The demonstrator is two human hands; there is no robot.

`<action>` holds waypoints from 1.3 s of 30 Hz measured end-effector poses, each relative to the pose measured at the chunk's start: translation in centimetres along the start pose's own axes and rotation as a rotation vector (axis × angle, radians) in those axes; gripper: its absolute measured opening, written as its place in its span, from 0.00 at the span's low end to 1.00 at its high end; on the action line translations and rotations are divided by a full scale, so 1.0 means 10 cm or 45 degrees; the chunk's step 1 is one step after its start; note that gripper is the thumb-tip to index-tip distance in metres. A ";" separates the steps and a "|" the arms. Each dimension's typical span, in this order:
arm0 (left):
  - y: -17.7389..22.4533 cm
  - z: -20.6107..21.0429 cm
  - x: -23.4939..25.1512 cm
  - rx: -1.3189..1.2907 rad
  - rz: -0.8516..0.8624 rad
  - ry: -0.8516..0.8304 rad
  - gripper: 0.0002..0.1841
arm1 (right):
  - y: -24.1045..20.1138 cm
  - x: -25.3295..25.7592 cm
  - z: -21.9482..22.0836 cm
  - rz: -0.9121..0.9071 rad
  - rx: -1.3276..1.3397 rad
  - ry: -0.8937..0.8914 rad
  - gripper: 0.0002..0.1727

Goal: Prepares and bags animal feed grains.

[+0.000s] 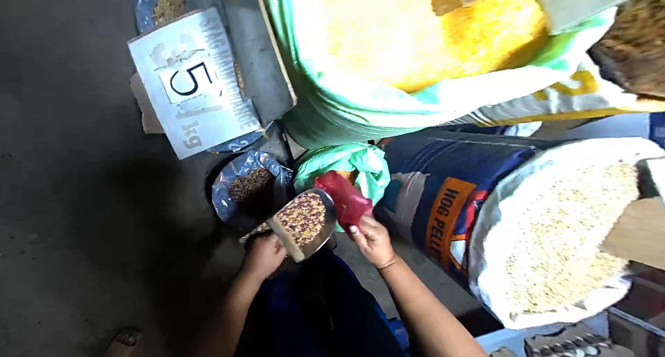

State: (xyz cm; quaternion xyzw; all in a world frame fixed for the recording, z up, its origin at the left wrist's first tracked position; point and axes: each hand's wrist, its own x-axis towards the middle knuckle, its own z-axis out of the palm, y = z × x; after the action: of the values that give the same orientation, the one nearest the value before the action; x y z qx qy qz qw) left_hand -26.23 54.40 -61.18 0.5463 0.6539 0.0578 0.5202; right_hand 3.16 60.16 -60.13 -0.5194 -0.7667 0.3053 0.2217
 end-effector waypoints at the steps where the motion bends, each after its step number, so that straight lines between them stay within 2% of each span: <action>1: 0.28 0.01 0.11 0.075 -0.053 -0.153 0.17 | -0.10 -0.02 0.05 -0.050 0.007 -0.052 0.27; 3: 0.70 0.16 0.30 0.146 -0.108 -0.289 0.18 | -0.39 -0.11 0.18 -0.153 0.039 -0.179 0.24; 4: 0.82 0.26 0.35 0.016 -0.136 -0.232 0.18 | -0.54 -0.18 0.24 -0.214 0.072 -0.227 0.22; 6: 1.08 0.37 0.38 -0.548 -0.434 -0.125 0.22 | -0.75 -0.34 0.31 -0.301 0.184 -0.201 0.22; 7: 1.20 0.41 0.41 -0.742 -0.556 -0.037 0.23 | -0.81 -0.41 0.30 -0.264 0.255 -0.134 0.24; 8: 1.33 0.44 0.48 -0.740 -0.639 0.009 0.23 | -0.82 -0.46 0.26 -0.190 0.297 -0.044 0.26; 9: 1.48 0.43 0.54 -0.510 -0.658 -0.090 0.23 | -0.79 -0.48 0.18 -0.081 0.317 0.043 0.28; 11: 1.87 0.30 0.65 0.212 -0.536 -0.488 0.19 | -0.65 -0.41 -0.04 0.207 0.358 0.184 0.26; 13: 2.10 0.34 0.77 0.643 -0.447 -0.676 0.16 | -0.38 -0.27 -0.21 0.487 0.436 0.256 0.21; 16: 2.25 0.33 0.79 0.806 -0.451 -0.738 0.16 | 0.04 -0.08 -0.35 0.730 0.607 0.245 0.19; 17: 2.28 0.25 0.74 0.791 -0.446 -0.747 0.16 | 0.11 -0.01 -0.36 0.760 0.639 0.222 0.18; 19: 2.24 0.06 0.58 0.740 -0.440 -0.718 0.16 | 0.15 0.08 -0.37 0.675 0.671 0.158 0.18; 21: 2.06 -0.14 0.35 0.682 -0.472 -0.625 0.16 | 0.08 0.12 -0.38 0.508 0.638 0.116 0.19; 23: 1.76 -0.37 0.10 0.634 -0.546 -0.444 0.17 | -0.02 0.08 -0.43 0.373 0.616 0.130 0.20; 26: 1.14 -0.60 -0.04 0.598 -0.737 -0.233 0.19 | -0.06 -0.02 -0.48 0.426 0.686 0.274 0.19; 28: 0.56 -0.61 0.11 0.588 -0.843 -0.143 0.19 | 0.04 -0.06 -0.41 0.573 0.652 0.341 0.18; 30: -0.06 -0.53 0.38 0.567 -0.904 -0.072 0.18 | 0.17 -0.10 -0.29 0.697 0.544 0.315 0.18; 33: -0.74 -0.36 0.89 0.496 -1.046 -0.108 0.19 | 0.22 -0.14 -0.15 0.662 0.417 0.270 0.20; 36: -1.11 -0.08 1.28 0.467 -0.987 -0.221 0.22 | 0.21 -0.18 -0.06 0.578 0.399 0.305 0.19; 39: -1.31 0.05 1.40 0.332 -0.942 -0.235 0.23 | 0.23 -0.21 -0.01 0.528 0.400 0.352 0.17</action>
State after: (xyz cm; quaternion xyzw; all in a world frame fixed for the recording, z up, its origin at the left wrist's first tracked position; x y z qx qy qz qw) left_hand -32.46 59.81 -78.45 0.3386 0.7588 -0.2661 0.4887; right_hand 5.56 58.83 -61.69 -0.6610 -0.5501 0.3855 0.3346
